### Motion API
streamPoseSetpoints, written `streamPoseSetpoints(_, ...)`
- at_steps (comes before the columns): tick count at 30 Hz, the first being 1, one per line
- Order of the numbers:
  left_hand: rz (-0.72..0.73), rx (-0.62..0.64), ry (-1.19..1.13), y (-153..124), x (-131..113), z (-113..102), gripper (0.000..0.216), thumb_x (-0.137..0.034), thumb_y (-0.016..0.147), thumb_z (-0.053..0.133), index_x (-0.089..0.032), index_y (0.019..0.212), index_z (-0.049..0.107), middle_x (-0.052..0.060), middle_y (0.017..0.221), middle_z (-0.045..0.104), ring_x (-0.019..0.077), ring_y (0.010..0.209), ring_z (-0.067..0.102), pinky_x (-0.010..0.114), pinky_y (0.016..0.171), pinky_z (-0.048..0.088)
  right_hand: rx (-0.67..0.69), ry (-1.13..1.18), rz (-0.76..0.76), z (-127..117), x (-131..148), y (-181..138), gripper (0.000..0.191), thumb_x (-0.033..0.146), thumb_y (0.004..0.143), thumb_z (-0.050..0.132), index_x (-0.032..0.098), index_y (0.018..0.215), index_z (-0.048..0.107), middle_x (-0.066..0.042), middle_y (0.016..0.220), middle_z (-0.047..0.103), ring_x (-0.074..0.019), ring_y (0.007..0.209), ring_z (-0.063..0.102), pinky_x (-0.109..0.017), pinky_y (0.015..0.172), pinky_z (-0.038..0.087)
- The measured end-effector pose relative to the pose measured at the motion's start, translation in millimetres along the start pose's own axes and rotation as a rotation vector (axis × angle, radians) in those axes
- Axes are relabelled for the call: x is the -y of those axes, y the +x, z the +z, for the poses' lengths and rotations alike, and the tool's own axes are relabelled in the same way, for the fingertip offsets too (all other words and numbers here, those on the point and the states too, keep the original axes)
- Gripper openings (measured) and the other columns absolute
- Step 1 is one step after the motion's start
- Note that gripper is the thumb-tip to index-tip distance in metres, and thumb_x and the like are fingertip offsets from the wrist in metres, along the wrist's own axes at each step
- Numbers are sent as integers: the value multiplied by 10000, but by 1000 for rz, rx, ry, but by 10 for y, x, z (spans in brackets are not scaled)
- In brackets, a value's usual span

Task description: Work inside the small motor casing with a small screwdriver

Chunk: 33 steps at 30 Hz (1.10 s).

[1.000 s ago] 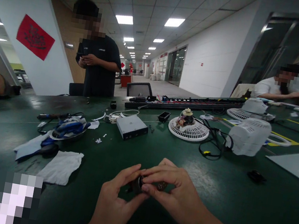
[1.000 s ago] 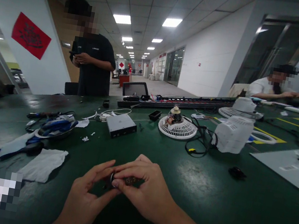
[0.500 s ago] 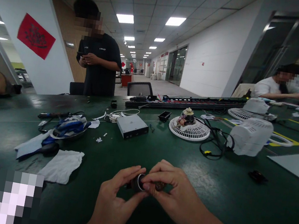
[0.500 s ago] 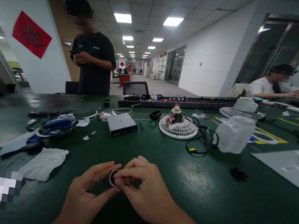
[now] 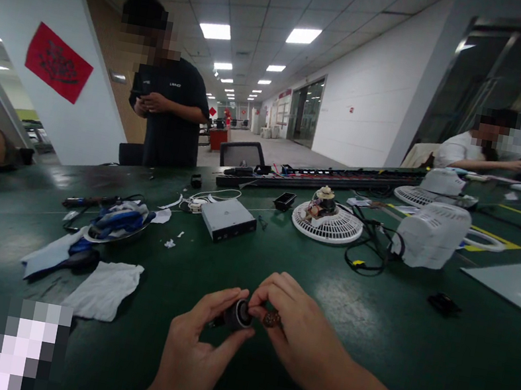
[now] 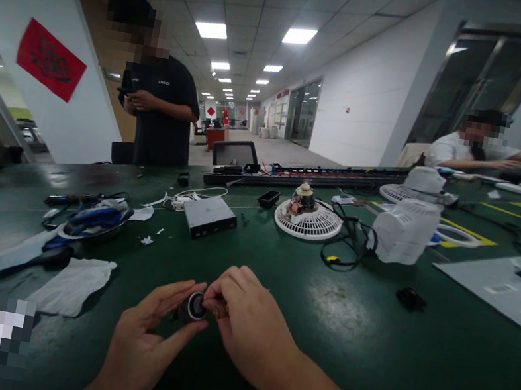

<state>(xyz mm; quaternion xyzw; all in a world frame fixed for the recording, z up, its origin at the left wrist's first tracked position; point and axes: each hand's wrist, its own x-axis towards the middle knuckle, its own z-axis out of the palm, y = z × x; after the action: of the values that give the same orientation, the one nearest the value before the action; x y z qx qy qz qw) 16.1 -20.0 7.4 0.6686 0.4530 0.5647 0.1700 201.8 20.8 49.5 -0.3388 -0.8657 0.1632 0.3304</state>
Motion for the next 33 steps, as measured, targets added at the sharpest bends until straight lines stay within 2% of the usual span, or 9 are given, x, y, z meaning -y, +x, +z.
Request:
streamPoseSetpoints(6, 36, 29, 50, 1, 1, 10, 452, -152, 758, 815, -243, 1187, 706, 45, 1095, 801, 239, 963, 786, 334, 843, 668, 26, -22, -2, 22, 9, -7, 323, -104, 775, 505, 180, 916, 570, -51, 958, 623, -213, 895, 543, -343, 749, 461)
streamPoseSetpoints(12, 39, 35, 65, 16, -21, 18, 418, -161, 775, 792, -252, 1174, 708, 33, 1079, 802, 229, 944, 788, 341, 837, 669, 112, -127, -24, -2, 19, -11, 310, -95, 739, 527, 175, 887, 566, -60, 954, 615, -225, 886, 544, -347, 734, 458)
streamPoseSetpoints(15, 59, 34, 87, 22, -25, 10, 401, -158, 776, 785, -249, 1160, 716, 35, 1059, 804, 230, 924, 790, 340, 825, 669, 102, -126, -34, -11, 19, -3, 295, -82, 739, 543, 172, 883, 582, -57, 943, 621, -220, 873, 545, -339, 723, 456)
streamPoseSetpoints(20, 96, 90, 101, 21, -15, -14, 454, -106, 773, 762, -275, 1191, 705, 20, 1080, 797, 213, 934, 783, 319, 842, 657, 60, -39, 13, -20, 17, -13, 229, -27, 755, 617, 180, 849, 647, -41, 899, 647, -219, 878, 572, -339, 725, 453)
streamPoseSetpoints(23, 66, 106, 76, 6, -1, -10, 459, -80, 780, 728, -289, 1188, 700, 6, 1082, 794, 202, 951, 778, 302, 862, 646, 34, 60, -27, -46, 36, -40, 211, 32, 776, 627, 195, 895, 687, -42, 927, 647, -217, 885, 590, -343, 737, 469)
streamPoseSetpoints(26, -51, 50, 15, -12, 26, 9, 387, -149, 833, 719, -256, 1203, 677, 42, 1147, 773, 225, 1010, 767, 326, 889, 641, -54, 157, -70, -95, 79, -55, 266, 82, 791, 603, 205, 1017, 669, -63, 1008, 610, -224, 902, 591, -360, 756, 490)
streamPoseSetpoints(28, -138, 13, -41, -18, 40, 22, 386, -212, 870, 716, -235, 1246, 634, 70, 1203, 751, 233, 1020, 765, 347, 907, 638, -162, 195, -54, -125, 100, -51, 217, 101, 822, 567, 201, 1005, 627, -74, 1024, 577, -229, 908, 582, -371, 762, 494)
streamPoseSetpoints(30, -211, -4, -97, -15, 42, 30, 401, -266, 903, 696, -223, 1287, 585, 91, 1244, 731, 233, 1011, 767, 363, 914, 637, -272, 199, -13, -138, 98, -41, 125, 120, 901, 510, 203, 950, 590, -77, 1008, 559, -228, 907, 574, -373, 764, 490)
streamPoseSetpoints(33, -263, -13, -152, -6, 30, 30, 376, -330, 964, 618, -216, 1313, 538, 110, 1269, 710, 221, 976, 774, 359, 882, 648, -398, 189, 43, -118, 45, -33, 172, 199, 1023, 438, 219, 958, 597, -80, 1030, 556, -233, 948, 572, -376, 793, 488)
